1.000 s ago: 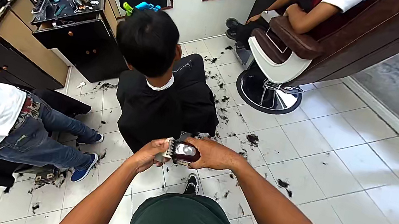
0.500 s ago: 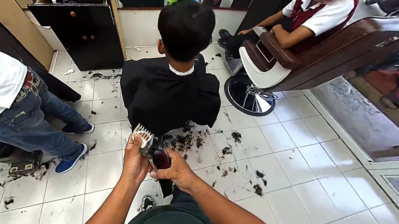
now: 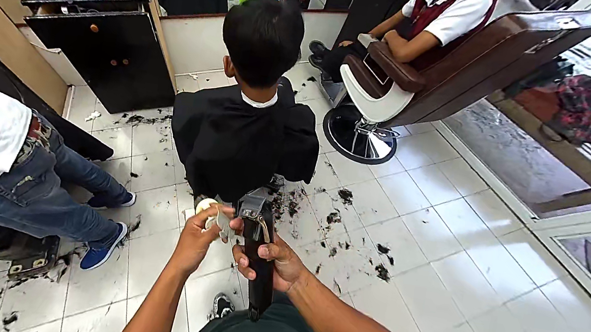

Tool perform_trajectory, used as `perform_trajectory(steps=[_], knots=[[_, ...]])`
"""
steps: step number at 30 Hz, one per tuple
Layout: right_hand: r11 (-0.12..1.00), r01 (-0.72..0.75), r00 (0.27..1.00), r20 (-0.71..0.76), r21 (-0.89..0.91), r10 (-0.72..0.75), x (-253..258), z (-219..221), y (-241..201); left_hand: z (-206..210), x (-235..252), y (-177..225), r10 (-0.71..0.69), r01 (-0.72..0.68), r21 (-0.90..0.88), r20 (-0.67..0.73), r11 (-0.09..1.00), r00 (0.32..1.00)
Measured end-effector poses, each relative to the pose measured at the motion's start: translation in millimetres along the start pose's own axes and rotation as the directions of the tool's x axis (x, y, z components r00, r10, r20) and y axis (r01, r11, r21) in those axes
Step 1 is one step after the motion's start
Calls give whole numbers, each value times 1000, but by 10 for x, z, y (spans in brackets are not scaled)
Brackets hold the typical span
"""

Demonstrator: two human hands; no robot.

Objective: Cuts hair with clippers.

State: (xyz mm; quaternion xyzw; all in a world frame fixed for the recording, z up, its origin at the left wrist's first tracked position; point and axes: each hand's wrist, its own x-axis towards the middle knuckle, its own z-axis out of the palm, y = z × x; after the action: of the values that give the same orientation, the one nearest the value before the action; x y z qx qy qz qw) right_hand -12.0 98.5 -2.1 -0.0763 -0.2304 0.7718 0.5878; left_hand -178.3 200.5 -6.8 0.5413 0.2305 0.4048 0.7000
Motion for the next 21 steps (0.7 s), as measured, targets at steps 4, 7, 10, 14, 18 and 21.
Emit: perform_trajectory(steps=[4, 7, 10, 14, 18, 21], knots=[[962, -21, 986, -165, -273, -25, 19, 5, -215, 80, 133, 46, -21, 13, -55, -136, 998, 991], [482, -337, 890, -441, -809, -118, 83, 69, -520, 127, 296, 187, -65, 114, 197, -242, 974, 968], [-156, -536, 844, -526, -830, -105, 195, 62, -756, 205, 468, 254, -108, 199, 417, -230, 887, 967], [-344, -562, 819, -563, -753, -105, 309, -21, -993, 369, 719, 298, -86, 173, 560, -178, 810, 980], [-306, -546, 828, -558, -780, -56, 343, -124, -1255, 526, 970, 370, -43, 109, 761, -106, 640, 993], [-320, -516, 841, -541, -795, -12, 286, -286, -1432, 677, 1135, 371, -35, 148, 869, -149, 472, 988]])
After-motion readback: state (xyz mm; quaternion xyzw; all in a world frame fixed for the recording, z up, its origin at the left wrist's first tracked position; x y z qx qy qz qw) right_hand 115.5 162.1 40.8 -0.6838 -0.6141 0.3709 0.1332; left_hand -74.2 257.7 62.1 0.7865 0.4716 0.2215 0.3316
